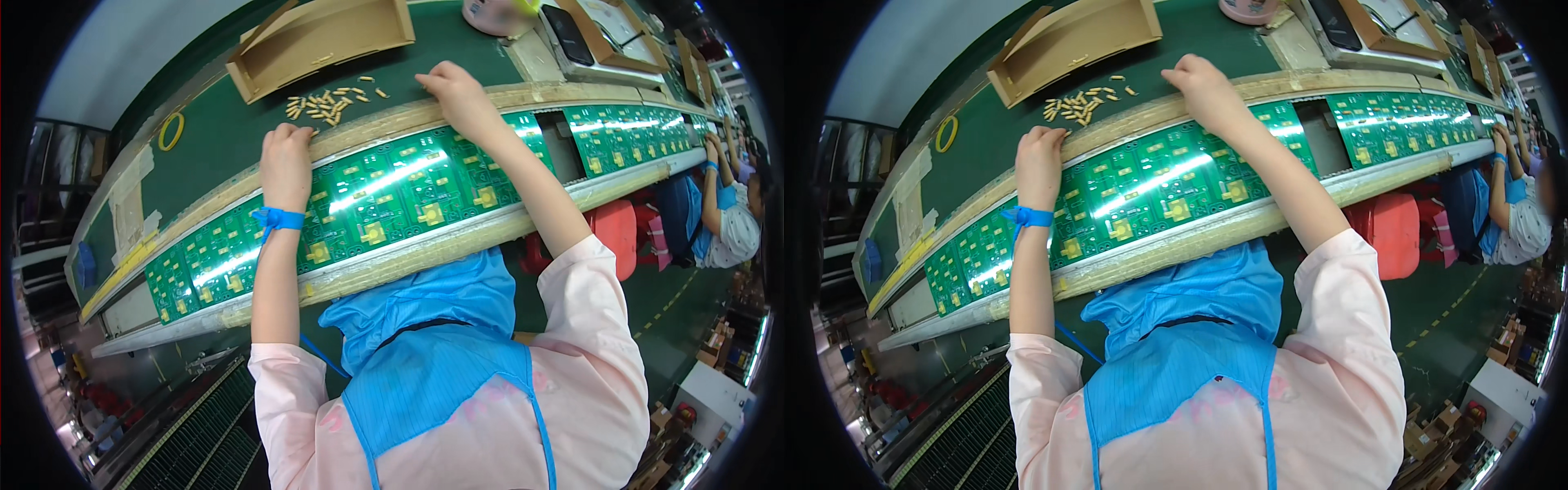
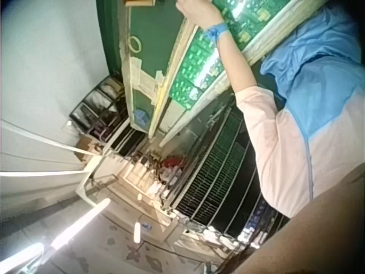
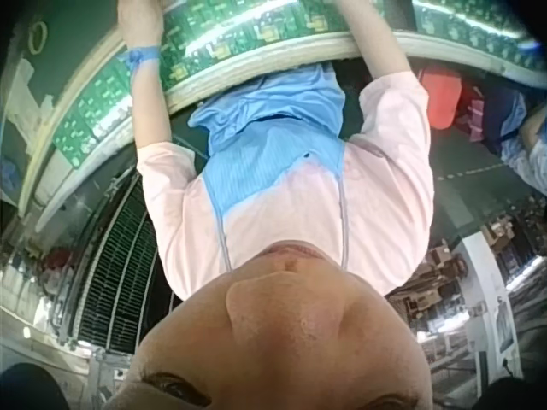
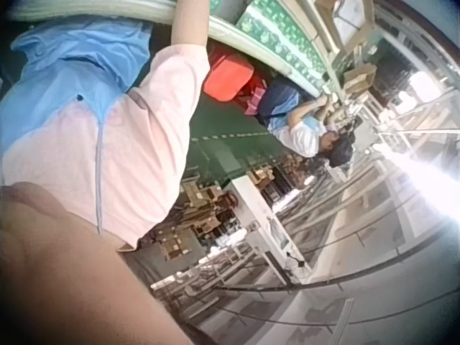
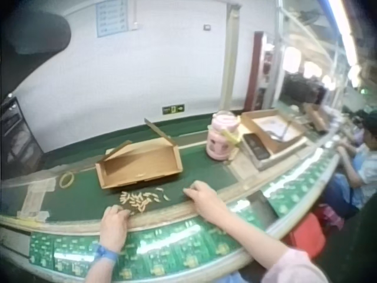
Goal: The person inserts small cylindrical electronic components into green printed circuit boards arranged on a workbench. They pick up the components from a pile and place them into specific holes on the boards, occasionally lifting a board to inspect it before continuing the insertion process.
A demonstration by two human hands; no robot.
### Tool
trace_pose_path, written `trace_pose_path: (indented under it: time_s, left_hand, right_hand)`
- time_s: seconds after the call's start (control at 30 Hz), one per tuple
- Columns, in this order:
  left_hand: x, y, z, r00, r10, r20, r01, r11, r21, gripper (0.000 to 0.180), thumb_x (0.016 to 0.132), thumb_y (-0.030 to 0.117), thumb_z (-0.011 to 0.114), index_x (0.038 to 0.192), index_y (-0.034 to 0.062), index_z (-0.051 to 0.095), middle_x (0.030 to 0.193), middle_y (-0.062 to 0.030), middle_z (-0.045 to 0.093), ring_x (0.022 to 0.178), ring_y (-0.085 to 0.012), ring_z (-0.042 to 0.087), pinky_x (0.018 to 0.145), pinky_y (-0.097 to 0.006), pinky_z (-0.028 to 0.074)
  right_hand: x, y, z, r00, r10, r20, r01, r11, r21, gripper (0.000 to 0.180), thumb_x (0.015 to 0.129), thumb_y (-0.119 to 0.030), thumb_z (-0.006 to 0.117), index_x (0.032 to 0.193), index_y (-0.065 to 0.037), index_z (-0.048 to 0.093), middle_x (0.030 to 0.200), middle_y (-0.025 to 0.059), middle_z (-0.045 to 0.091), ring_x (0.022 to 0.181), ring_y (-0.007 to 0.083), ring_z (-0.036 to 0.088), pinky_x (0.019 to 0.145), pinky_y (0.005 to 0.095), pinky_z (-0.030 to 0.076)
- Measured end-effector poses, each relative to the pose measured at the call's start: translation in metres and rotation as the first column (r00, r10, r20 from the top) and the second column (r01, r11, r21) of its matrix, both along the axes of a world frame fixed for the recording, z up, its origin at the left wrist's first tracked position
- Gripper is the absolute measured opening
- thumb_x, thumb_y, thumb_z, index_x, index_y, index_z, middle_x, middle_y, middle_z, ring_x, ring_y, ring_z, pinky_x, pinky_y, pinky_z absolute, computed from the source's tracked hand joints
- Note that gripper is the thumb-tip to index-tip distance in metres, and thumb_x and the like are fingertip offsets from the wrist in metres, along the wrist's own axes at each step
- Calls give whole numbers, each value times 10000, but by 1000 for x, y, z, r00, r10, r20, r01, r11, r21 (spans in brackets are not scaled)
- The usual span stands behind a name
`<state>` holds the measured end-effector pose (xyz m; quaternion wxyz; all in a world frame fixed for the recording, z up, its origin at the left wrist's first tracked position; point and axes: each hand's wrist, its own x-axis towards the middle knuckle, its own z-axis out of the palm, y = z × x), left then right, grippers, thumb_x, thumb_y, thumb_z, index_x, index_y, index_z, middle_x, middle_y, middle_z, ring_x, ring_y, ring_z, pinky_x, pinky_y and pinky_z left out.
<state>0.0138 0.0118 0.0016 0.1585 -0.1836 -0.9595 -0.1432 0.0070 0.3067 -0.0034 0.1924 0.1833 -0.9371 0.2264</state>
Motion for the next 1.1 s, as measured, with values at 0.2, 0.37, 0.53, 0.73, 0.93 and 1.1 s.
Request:
trace_pose_path:
  time_s: [0.2,0.37,0.53,0.73,0.93,1.1]
  left_hand:
    - [3,7,5,1000,25,-7,-25,1000,-9,133,850,151,642,869,29,690,899,-109,630,901,-305,581,795,-400,488]
    - [-4,10,7,999,37,-18,-38,998,-50,118,845,139,647,844,23,672,867,-129,639,862,-312,587,784,-412,482]
    - [4,40,31,1000,14,0,-14,985,172,114,866,136,636,881,25,657,857,-154,660,842,-333,611,770,-430,482]
    - [30,96,31,962,-271,-14,266,929,259,144,882,103,621,973,1,664,905,-175,672,844,-352,640,759,-406,505]
    - [54,122,19,892,-430,140,370,872,321,160,882,83,611,999,-9,667,941,-182,661,902,-347,627,793,-404,496]
    - [53,126,15,869,-473,143,397,841,368,181,892,65,580,1040,-17,646,939,-181,660,906,-343,625,800,-398,497]
  right_hand:
    - [72,95,29,953,-100,286,200,916,-347,165,870,-16,605,1012,2,688,936,92,658,869,192,634,755,296,497]
    - [110,131,8,916,-111,386,219,943,-250,155,880,-8,607,1012,8,689,961,85,669,880,180,640,787,270,494]
    - [116,141,-2,952,-139,273,215,938,-273,167,855,9,619,1006,10,691,955,94,678,875,201,648,790,272,498]
    - [113,142,-8,963,-141,230,208,931,-301,146,853,-15,635,980,-11,706,948,92,680,875,216,655,780,283,509]
    - [114,142,-7,974,-119,191,167,951,-262,144,840,-14,649,970,-17,710,916,92,674,855,225,649,764,293,509]
    - [109,138,4,996,-36,76,40,998,-45,119,799,-6,671,909,-21,712,844,87,648,837,244,616,746,332,510]
